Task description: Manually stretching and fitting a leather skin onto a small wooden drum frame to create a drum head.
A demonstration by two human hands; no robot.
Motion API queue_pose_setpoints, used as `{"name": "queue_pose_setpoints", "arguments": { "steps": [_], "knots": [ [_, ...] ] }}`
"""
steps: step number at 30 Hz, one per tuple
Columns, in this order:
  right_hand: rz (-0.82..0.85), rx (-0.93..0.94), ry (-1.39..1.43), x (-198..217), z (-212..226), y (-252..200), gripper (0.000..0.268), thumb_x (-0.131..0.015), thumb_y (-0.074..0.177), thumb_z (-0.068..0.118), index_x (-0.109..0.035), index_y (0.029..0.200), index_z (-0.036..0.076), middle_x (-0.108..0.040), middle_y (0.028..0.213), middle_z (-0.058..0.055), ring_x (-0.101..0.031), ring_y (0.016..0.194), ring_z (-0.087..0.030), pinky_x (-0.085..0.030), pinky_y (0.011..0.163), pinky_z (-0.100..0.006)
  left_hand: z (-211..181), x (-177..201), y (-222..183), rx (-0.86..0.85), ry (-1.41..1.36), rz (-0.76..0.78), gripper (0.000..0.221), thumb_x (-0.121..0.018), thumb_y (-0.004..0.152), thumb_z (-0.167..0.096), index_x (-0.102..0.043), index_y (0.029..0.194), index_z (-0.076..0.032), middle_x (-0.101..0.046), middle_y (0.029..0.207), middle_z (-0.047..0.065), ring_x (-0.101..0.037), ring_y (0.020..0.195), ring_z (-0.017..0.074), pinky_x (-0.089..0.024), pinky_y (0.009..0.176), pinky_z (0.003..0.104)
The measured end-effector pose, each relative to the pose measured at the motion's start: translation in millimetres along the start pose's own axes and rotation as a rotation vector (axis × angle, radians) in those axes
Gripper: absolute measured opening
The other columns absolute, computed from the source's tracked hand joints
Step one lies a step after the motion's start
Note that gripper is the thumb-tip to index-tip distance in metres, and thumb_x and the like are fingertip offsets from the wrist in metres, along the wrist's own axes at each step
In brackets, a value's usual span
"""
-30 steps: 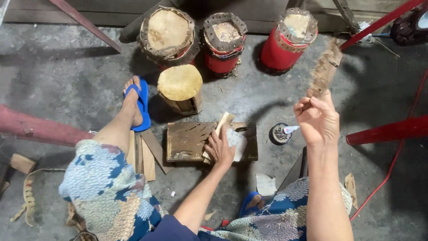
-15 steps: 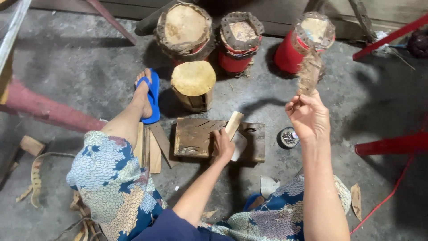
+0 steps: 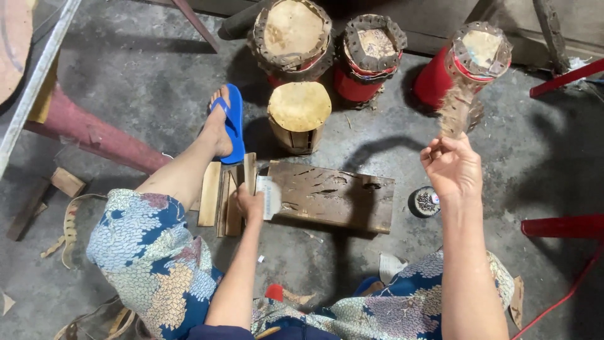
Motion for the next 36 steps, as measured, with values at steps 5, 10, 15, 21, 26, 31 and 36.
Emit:
{"name": "queue_pose_setpoints", "arguments": {
  "steps": [5, 10, 15, 21, 26, 31, 36],
  "knots": [
    [-0.027, -0.015, 0.000, 3, 1, -1, 0.025, -0.068, 0.082, 0.000, -0.067, 0.095, 0.022, -0.068, 0.090, 0.000, -0.070, 0.086, -0.014, -0.056, 0.082, -0.028, 3, 12, 18, 0.004, 0.217, -0.051, 0.049, -0.075, 0.076, -0.029, -0.065, 0.123, -0.018, -0.056, 0.119, 0.009, -0.056, 0.116, 0.0358, -0.044, 0.093, 0.056],
    [-0.059, -0.010, 0.022, 12, 5, 0, 0.024, -0.068, 0.081, 0.001, -0.066, 0.094, 0.022, -0.068, 0.089, -0.001, -0.069, 0.085, -0.014, -0.056, 0.081, -0.029, -121, 44, -37, -0.413, 0.158, -0.272, 0.066, -0.075, 0.085, -0.037, -0.054, 0.145, -0.018, -0.048, 0.138, 0.015, -0.043, 0.125, 0.0421, -0.034, 0.096, 0.064],
    [-0.083, -0.014, 0.011, 21, 8, -3, 0.024, -0.067, 0.082, 0.003, -0.065, 0.094, 0.023, -0.068, 0.089, 0.000, -0.068, 0.085, -0.014, -0.056, 0.082, -0.028, -260, 66, -56, -0.180, -0.445, 0.267, 0.078, -0.067, 0.098, -0.049, -0.026, 0.161, -0.026, -0.022, 0.159, 0.026, -0.042, 0.135, 0.0579, -0.064, 0.074, 0.061],
    [-0.117, 0.010, 0.012, 27, 21, -22, 0.023, -0.068, 0.081, 0.004, -0.066, 0.095, 0.023, -0.068, 0.090, 0.000, -0.068, 0.086, -0.014, -0.056, 0.082, -0.029, -248, 16, 19, 0.007, -0.582, 0.617, 0.078, -0.068, 0.100, -0.040, -0.023, 0.161, -0.019, -0.023, 0.164, 0.023, -0.047, 0.124, 0.0652, -0.058, 0.078, 0.070],
    [-0.107, 0.007, -0.014, 35, 19, -22, 0.021, -0.069, 0.082, 0.007, -0.065, 0.093, 0.024, -0.069, 0.091, 0.002, -0.069, 0.085, -0.014, -0.057, 0.082, -0.029, -229, 32, 17, -0.073, -0.596, 0.643, 0.068, -0.063, 0.103, -0.032, -0.029, 0.159, -0.016, -0.020, 0.166, 0.019, -0.040, 0.131, 0.0647, -0.059, 0.077, 0.069],
    [-0.027, 0.035, -0.058, 23, -20, 8, 0.022, -0.072, 0.085, 0.011, -0.063, 0.093, 0.029, -0.071, 0.093, 0.004, -0.071, 0.086, -0.015, -0.056, 0.084, -0.031, -231, 38, 9, -0.081, -0.539, 0.657, 0.068, -0.059, 0.105, -0.034, -0.025, 0.161, -0.017, -0.020, 0.166, 0.019, -0.037, 0.128, 0.0696, -0.056, 0.079, 0.072],
    [0.167, 0.056, -0.223, -45, -101, 26, 0.064, -0.074, 0.092, 0.014, -0.031, 0.132, 0.038, -0.066, 0.119, 0.002, -0.070, 0.103, -0.018, -0.048, 0.098, -0.042, -229, 35, 15, -0.071, -0.500, 0.683, 0.078, -0.060, 0.103, -0.040, -0.018, 0.163, -0.014, -0.014, 0.167, 0.022, -0.033, 0.131, 0.0695, -0.057, 0.081, 0.072]
  ]
}}
Point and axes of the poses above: each hand's wrist, its own y-axis towards the middle knuckle, its own x-axis out of the back of the hand, z = x × y, the point moved 2 cm from there along y, towards the middle knuckle
